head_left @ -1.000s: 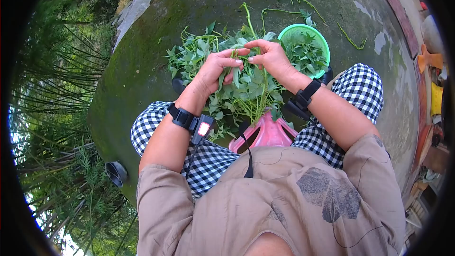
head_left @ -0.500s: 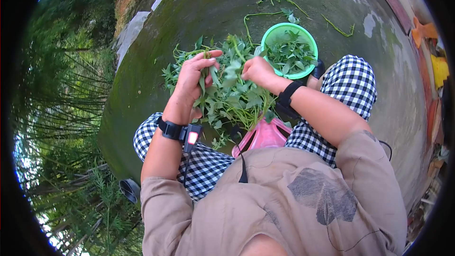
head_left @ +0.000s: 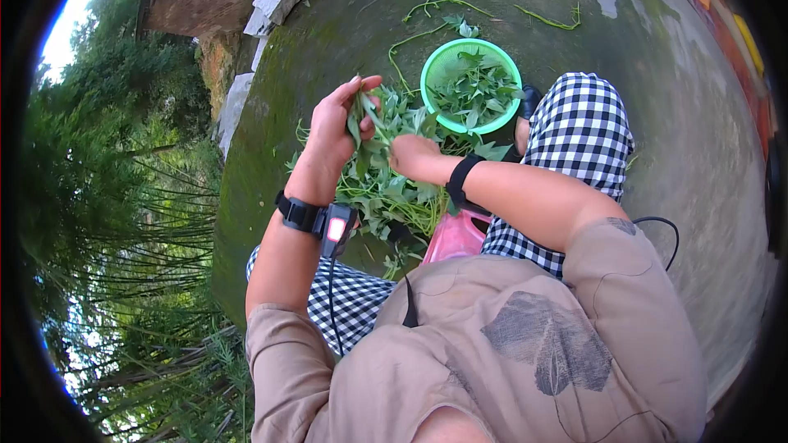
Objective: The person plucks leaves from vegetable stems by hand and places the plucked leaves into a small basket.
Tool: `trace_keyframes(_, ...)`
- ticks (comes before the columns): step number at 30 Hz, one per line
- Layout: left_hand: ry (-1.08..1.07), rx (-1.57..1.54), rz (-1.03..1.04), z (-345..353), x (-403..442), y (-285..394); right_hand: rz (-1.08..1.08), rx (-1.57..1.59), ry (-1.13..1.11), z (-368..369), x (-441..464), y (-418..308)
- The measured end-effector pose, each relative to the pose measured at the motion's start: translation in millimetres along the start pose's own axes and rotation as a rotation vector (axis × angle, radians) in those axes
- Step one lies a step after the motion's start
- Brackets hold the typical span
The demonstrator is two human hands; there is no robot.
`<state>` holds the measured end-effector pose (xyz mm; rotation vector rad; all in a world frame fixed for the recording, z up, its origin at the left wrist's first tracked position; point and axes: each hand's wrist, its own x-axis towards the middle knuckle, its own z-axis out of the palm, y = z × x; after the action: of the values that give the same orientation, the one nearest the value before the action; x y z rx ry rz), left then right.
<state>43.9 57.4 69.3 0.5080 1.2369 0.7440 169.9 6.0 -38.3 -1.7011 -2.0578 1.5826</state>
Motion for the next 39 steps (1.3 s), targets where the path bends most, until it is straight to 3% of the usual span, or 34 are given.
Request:
trace_keyframes(5,-0.108,-0.006,0.095,66,60,-8,-0.239,-0.284,-0.252,24,-8,8)
trace_keyframes(7,-0.112,0.132,0.122,86,81,-15,-0.479,-0.284,-0.145,46,1,28)
trace_keyframes(9,-0.078,0.402,0.142,93,97,-22,-0.645,-0.5,-0.132,59,14,38)
trace_keyframes(10,-0.096,0.512,0.15,97,97,-25,-0.661,-0.285,-0.025,57,12,41)
trace_keyframes(11,-0.071,0.593,0.141,94,106,-30,-0.67,-0.069,0.082,55,9,43)
trace_keyframes(13,-0.075,0.715,0.337,90,96,-33,-0.622,0.004,0.059,42,2,39)
trace_keyframes(14,-0.057,0.683,0.339,82,89,-29,-0.599,0.043,0.044,36,0,35)
trace_keyframes(15,-0.037,0.653,0.342,72,79,-22,-0.469,-0.08,-0.053,18,-3,18)
trace_keyframes(17,0.056,0.521,0.434,44,56,-13,-0.313,-0.253,-0.044,16,10,7)
trace_keyframes(18,0.135,0.5,0.497,25,46,-10,-0.231,-0.184,-0.049,-4,0,-5)
trace_keyframes(21,0.351,0.389,0.578,-32,11,-13,-0.258,0.037,0.185,-9,21,-1)
trace_keyframes(23,0.408,0.494,0.514,-60,-10,-30,-0.398,0.181,0.318,-10,49,7)
trace_keyframes(25,0.327,0.555,0.375,-69,-29,-56,-0.224,0.589,0.018,-35,39,-11)
trace_keyframes(26,0.289,0.642,0.296,-66,-39,-66,-0.264,0.682,-0.035,-48,25,-24)
trace_keyframes(28,0.058,0.799,0.429,-61,-47,-86,-0.312,0.753,-0.112,-58,15,-37)
trace_keyframes(31,-0.074,0.557,0.277,-40,-62,-98,-0.421,0.739,-0.154,-65,-5,-59)
trace_keyframes(36,0.081,0.166,0.369,-57,-53,-94,-0.546,0.661,-0.121,-58,-16,-80)
trace_keyframes(39,0.198,-0.026,0.403,-74,-59,-81,-0.662,0.159,0.424,-50,-16,-89)
